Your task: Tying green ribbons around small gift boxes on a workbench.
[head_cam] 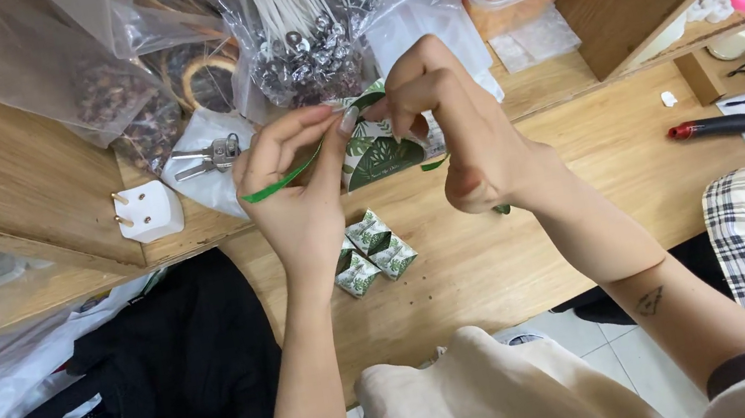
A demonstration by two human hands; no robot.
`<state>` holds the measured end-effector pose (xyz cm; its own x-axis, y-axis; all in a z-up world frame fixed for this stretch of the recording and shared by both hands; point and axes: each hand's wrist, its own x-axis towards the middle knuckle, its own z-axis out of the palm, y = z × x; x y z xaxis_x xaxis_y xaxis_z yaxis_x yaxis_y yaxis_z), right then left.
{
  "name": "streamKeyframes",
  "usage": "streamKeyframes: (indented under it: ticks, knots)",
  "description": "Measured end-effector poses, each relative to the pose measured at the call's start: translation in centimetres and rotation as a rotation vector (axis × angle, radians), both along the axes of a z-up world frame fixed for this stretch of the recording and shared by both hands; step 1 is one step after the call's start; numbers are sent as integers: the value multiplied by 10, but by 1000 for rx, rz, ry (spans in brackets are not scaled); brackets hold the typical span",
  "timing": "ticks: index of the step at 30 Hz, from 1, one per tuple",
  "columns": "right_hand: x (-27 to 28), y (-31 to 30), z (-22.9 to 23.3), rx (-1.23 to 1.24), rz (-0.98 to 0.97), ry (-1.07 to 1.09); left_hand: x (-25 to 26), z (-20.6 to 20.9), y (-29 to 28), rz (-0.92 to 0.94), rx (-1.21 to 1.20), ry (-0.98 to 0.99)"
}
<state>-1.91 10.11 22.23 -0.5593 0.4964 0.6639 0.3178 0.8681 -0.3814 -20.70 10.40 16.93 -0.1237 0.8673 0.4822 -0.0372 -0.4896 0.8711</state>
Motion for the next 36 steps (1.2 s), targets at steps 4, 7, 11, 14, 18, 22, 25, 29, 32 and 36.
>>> streamKeyframes:
  ticks: [4, 7, 11, 14, 18, 22, 25, 29, 32, 36]
  knots:
    - [-1, 4, -4, -77, -48, 116, -1, -3, 0, -18, -8, -33]
    - [-2, -1, -6, -205, -5, 198, -1, -4, -1, -14, -21, -22]
    - [-3, -15, 2, -387, 95, 265, -1, -11, 2, 21, 76, 39]
    - [10, -44, 14, -428, 104, 49, 2, 1, -1, -25, -67, -58]
    - [28, -89, 21, -626, 515, -251, 1, -5, 2, -46, 28, -70]
    - [52, -106, 41, -509, 682, -635, 3, -8, 3, -20, 20, -39]
    - [81, -96, 42, -355, 469, -454, 5, -9, 2, -37, 0, -58]
    - [33, -85, 55, 216, -468, -369, 3, -6, 0, -83, -21, -96]
    - [18, -44, 55, 550, -341, -544, 3, -7, 1, -16, 14, 0]
    - [-2, -33, 58, 693, -263, -632, 4, -5, 0, -1, 43, 5]
